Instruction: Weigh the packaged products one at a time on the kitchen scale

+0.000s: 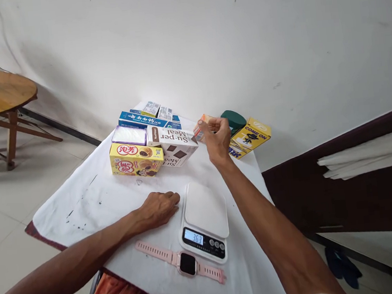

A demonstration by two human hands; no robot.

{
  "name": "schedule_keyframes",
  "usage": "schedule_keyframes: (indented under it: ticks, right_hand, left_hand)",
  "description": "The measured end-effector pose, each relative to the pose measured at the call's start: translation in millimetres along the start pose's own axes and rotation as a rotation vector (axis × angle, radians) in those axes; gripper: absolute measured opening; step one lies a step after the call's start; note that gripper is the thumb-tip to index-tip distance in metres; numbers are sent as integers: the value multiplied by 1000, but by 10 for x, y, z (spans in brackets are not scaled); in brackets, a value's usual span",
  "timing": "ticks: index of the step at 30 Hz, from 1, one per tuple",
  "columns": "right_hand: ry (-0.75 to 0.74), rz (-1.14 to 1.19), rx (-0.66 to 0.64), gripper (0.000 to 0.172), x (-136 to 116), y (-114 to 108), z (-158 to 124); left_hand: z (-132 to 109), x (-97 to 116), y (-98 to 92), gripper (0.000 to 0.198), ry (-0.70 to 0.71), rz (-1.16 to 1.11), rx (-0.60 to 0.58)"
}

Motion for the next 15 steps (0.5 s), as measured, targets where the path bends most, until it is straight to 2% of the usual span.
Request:
schedule_keyframes:
  ticks: [1,4,6,10,12,15]
  right_hand:
    - [-29,23,-14,44,-200,-6,-133]
    - [-188,55,-313,35,-771,167,-554]
    - [-297,-35,-438,37,-1023,344,-781]
    - [-354,-274,-475,59,-1192,615,-967]
    - [-346,-349,-478,59,-1209,670,-970]
    - [-358,-412,-515,47,-1246,686,-962]
  left_hand:
    - [-2,1,1,8,2,3,5]
    - [-2,-5,12,10,-10,7,20]
    - [-3,-11,20,11,-23,12,30]
    - [-19,-16,33,15,-38,28,41]
    - [-28,-20,39,16,-32,28,46]
    - [-31,-25,45,16,-18,28,69]
Point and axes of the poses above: each hand's wrist, its own z-axis towards the middle knuckle, its own y-axis out of the palm, x = y × z, the point moved 2 cm from there along z, towards the middle knuckle, and after that the axes turned 3 degrees about -x, right-handed, at the moved point
